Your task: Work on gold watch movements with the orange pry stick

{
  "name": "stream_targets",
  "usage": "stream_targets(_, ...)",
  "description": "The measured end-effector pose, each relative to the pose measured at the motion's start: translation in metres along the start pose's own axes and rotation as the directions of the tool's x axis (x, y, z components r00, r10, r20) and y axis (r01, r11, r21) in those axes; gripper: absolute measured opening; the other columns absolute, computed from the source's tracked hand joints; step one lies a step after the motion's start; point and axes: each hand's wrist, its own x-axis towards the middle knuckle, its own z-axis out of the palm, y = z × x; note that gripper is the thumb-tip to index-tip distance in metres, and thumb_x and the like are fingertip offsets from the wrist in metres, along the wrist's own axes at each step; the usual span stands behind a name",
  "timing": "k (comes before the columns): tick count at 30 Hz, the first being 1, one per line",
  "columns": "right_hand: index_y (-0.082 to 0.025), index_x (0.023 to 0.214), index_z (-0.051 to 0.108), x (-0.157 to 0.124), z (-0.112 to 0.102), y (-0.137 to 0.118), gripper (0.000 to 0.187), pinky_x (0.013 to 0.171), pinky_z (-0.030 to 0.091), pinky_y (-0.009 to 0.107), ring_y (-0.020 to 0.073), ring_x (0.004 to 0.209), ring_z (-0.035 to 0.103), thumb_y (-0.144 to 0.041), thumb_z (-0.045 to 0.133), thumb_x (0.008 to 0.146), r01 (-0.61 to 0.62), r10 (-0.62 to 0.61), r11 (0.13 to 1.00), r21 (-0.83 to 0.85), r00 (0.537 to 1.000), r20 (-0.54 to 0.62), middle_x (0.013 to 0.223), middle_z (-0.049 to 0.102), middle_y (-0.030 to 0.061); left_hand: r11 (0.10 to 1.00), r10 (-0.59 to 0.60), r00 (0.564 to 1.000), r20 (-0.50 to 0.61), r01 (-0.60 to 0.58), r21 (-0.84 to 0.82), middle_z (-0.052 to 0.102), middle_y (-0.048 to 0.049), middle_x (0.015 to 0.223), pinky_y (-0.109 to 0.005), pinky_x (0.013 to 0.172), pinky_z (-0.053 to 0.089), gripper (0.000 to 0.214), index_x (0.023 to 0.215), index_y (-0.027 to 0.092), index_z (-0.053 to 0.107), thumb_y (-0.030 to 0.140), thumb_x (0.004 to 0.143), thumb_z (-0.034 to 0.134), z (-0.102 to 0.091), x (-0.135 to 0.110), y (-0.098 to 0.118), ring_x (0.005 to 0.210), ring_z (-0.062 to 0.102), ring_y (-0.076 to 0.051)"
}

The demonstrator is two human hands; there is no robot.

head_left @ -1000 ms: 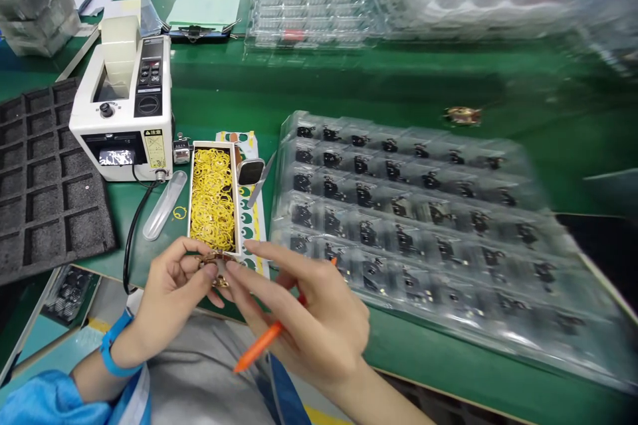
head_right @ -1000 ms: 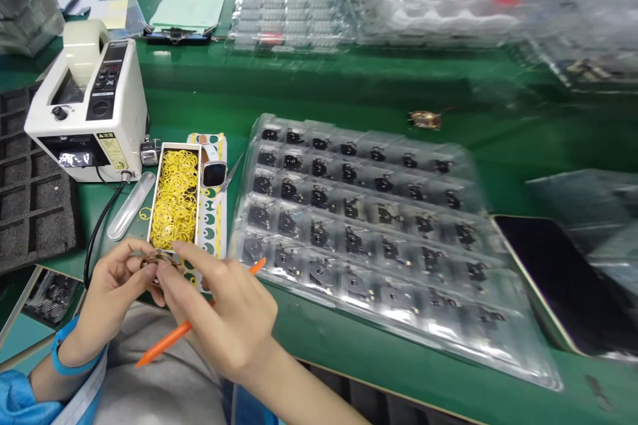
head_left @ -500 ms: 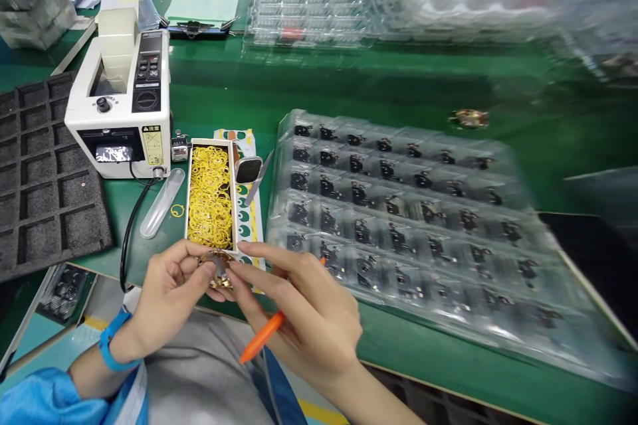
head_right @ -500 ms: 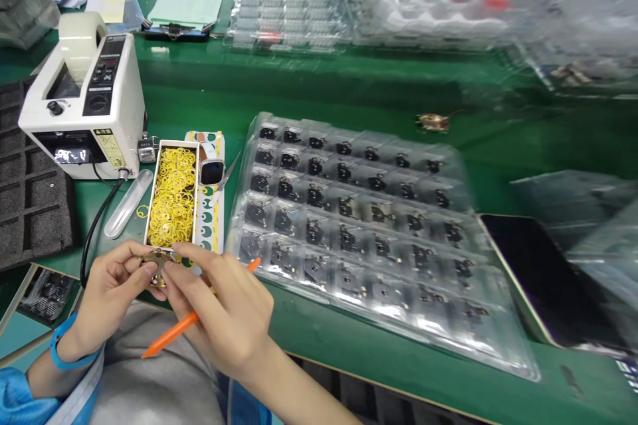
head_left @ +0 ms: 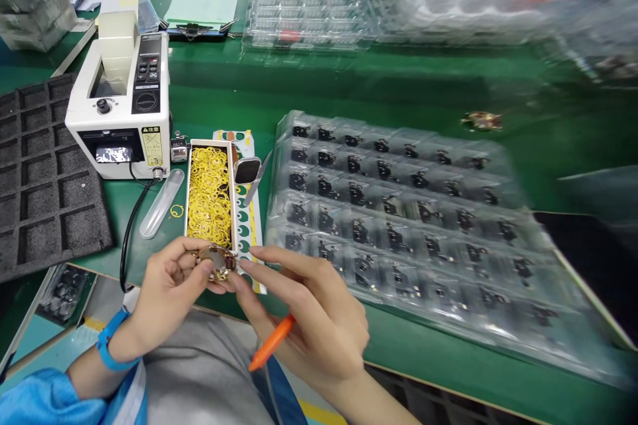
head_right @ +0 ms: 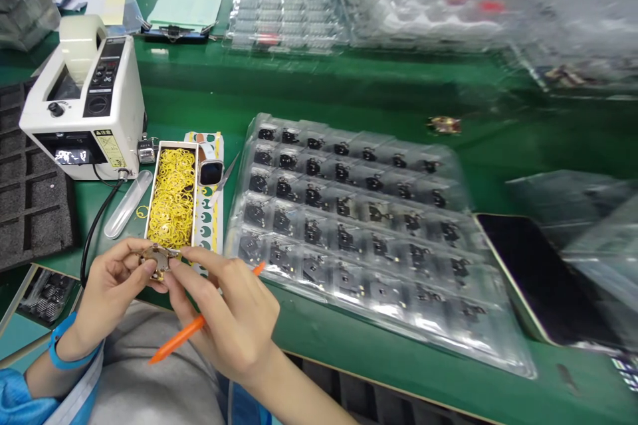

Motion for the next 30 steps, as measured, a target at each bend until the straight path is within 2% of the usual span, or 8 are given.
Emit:
stream_targets(3, -0.022, 0.097, 0.067, 0.001, 0.002, 0.001, 0.016, 0.050, 0.047, 0.027, 0.0121, 0.053, 0.056, -0.010, 0.068, 0.087, 0.027, -0.027, 0.999, -0.037, 1.000, -0.001, 0.090, 0.076, 0.0063, 1.000, -0.024, 1.000, -0.011, 0.025, 0.015, 0.075, 0.0011, 0.064, -0.022, 0.060, 0.062, 0.037, 0.094, 0.017, 0.062, 0.043, 0.075, 0.082, -0.001, -0.004, -0.001, 0.054, 0.072, -0.014)
stream_targets(5, -0.020, 0.098, 0.067, 0.001, 0.004, 0.003, 0.016, 0.051, 0.048, 0.028, 0.0135, 0.055, 0.059, -0.008, 0.067, 0.087, 0.076, -0.076, 0.996, -0.038, 0.997, -0.004, 0.089, 0.078, 0.0078, 0.999, -0.012, 1.000, -0.018, 0.013, 0.037, 0.075, 0.0006, 0.066, -0.022, 0.062, 0.063, 0.034, 0.101, 0.017, 0.065, 0.037, 0.078, 0.080, -0.001, -0.007, -0.002, 0.056, 0.073, -0.014)
stream_targets(9, -0.015, 0.104, 0.068, 0.001, 0.006, 0.008, 0.017, 0.056, 0.053, 0.028, 0.0179, 0.069, 0.070, -0.007, 0.060, 0.090, 0.174, -0.176, 0.984, 0.031, 0.983, 0.053, 0.089, 0.080, 0.0105, 0.986, 0.084, 0.996, -0.034, -0.078, 0.145, 0.075, 0.0003, 0.065, -0.023, 0.065, 0.063, 0.026, 0.109, 0.018, 0.069, 0.027, 0.085, 0.073, -0.001, -0.014, -0.005, 0.060, 0.074, -0.015)
stream_targets(14, -0.012, 0.102, 0.065, 0.000, 0.006, 0.009, 0.013, 0.055, 0.054, 0.028, 0.0182, 0.069, 0.072, -0.007, 0.060, 0.091, 0.222, -0.223, 0.975, 0.022, 0.972, 0.075, 0.088, 0.080, 0.0136, 0.941, 0.184, 0.983, -0.011, -0.172, 0.291, 0.079, -0.0010, 0.074, -0.021, 0.068, 0.063, 0.021, 0.108, 0.019, 0.070, 0.015, 0.089, 0.062, -0.001, -0.017, -0.006, 0.068, 0.077, -0.016)
stream_targets(19, -0.011, 0.101, 0.064, 0.001, 0.005, 0.010, 0.012, 0.056, 0.054, 0.028, 0.0174, 0.067, 0.072, -0.007, 0.057, 0.093, 0.241, -0.241, 0.970, 0.016, 0.967, 0.088, 0.086, 0.080, 0.0133, 0.908, 0.222, 0.975, 0.003, -0.208, 0.365, 0.080, -0.0006, 0.078, -0.019, 0.069, 0.062, 0.024, 0.112, 0.021, 0.070, 0.014, 0.090, 0.061, -0.003, -0.019, -0.008, 0.068, 0.076, -0.014)
stream_targets(26, -0.013, 0.101, 0.066, 0.003, 0.004, 0.013, 0.016, 0.053, 0.052, 0.027, 0.0157, 0.064, 0.069, -0.007, 0.053, 0.094, 0.283, -0.284, 0.959, 0.017, 0.953, 0.104, 0.088, 0.080, 0.0113, 0.901, 0.222, 0.975, -0.010, -0.201, 0.385, 0.074, 0.0013, 0.065, -0.020, 0.064, 0.062, 0.020, 0.108, 0.019, 0.072, 0.018, 0.091, 0.063, -0.004, -0.017, -0.009, 0.060, 0.074, -0.014)
stream_targets(30, -0.010, 0.101, 0.069, 0.004, 0.005, 0.013, 0.018, 0.053, 0.053, 0.029, 0.0177, 0.064, 0.069, -0.007, 0.052, 0.094, 0.314, -0.311, 0.949, -0.008, 0.945, 0.105, 0.087, 0.079, 0.0132, 0.885, 0.248, 0.969, -0.017, -0.219, 0.410, 0.080, -0.0014, 0.080, -0.019, 0.067, 0.062, 0.021, 0.109, 0.019, 0.071, 0.016, 0.091, 0.061, -0.002, -0.018, -0.012, 0.069, 0.077, -0.015)
